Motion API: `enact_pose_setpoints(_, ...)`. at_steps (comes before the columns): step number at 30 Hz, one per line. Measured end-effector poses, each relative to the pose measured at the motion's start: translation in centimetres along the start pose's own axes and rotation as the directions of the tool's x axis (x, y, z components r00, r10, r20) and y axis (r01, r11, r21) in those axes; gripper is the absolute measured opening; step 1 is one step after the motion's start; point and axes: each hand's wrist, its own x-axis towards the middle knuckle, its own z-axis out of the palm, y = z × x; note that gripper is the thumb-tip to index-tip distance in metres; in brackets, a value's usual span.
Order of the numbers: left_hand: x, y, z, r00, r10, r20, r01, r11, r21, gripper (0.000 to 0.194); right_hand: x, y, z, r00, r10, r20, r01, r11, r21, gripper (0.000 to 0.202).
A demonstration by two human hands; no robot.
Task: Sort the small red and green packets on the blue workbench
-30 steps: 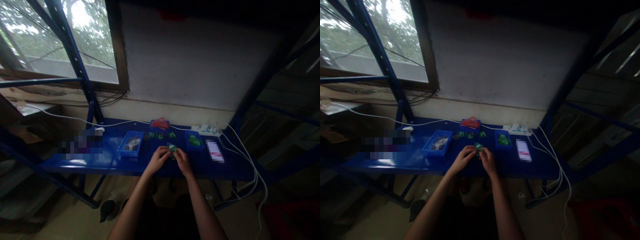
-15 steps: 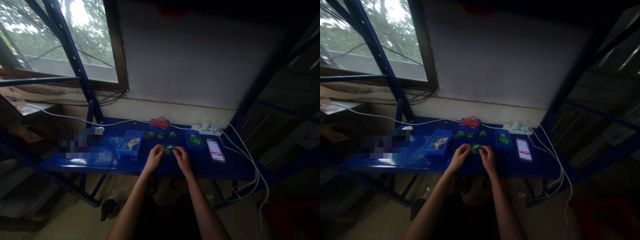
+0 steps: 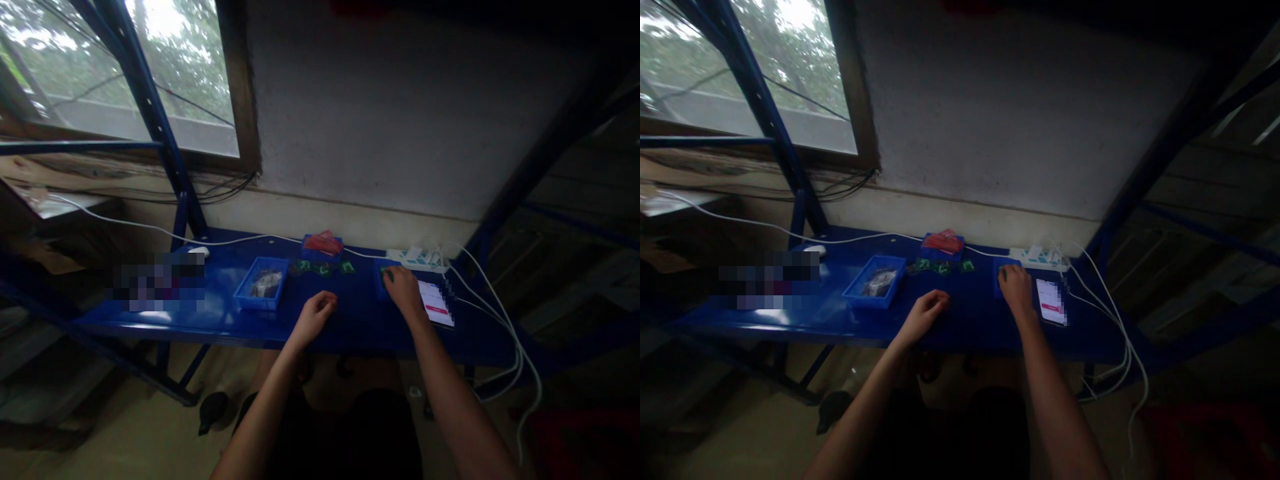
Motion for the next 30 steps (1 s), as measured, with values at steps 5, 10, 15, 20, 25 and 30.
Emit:
enact_pose_setpoints(5, 0.0, -0.3, 0.0, 1.000, 0.018, -0.007, -0.018, 1.000, 0.021, 0.013, 0.6, -5.2, 2.8, 0.977, -0.181, 0.112, 0.161, 0.972, 0.171, 0.026)
enact_pose_setpoints(10, -0.1, -0.5, 0.0, 1.000, 0.019, 0.010, -0.019, 0.998, 0.061, 0.014, 2.5, -7.7, 6.4, 0.936, -0.106, 0.334, 0.062, 0.988, 0.141, 0.049)
enact_pose_setpoints(15, -0.2, -0.7, 0.1, 0.999, 0.044, 0.021, -0.045, 0.998, 0.052, 0.014, 3.2, -7.7, 6.3, 0.948, -0.089, 0.306, 0.069, 0.995, 0.075, 0.022)
enact_pose_setpoints(20, 0.0, -0.8, 0.2, 0.998, 0.052, -0.038, -0.048, 0.995, 0.084, 0.016, 1.3, -6.6, 4.0, 0.924, -0.139, 0.355, 0.054, 0.969, 0.240, 0.014)
enact_pose_setpoints(25, 0.0, -1.1, 0.6, 0.993, 0.103, -0.058, -0.092, 0.980, 0.177, 0.032, -3.7, -5.6, 3.1, 0.860, -0.327, 0.391, -0.060, 0.697, 0.715, 0.018)
enact_pose_setpoints(30, -0.1, -0.7, 0.6, 0.995, 0.050, 0.088, -0.074, 0.954, 0.292, 0.014, -6.9, -6.1, 3.2, 0.930, -0.243, 0.275, -0.041, 0.676, 0.736, 0.018)
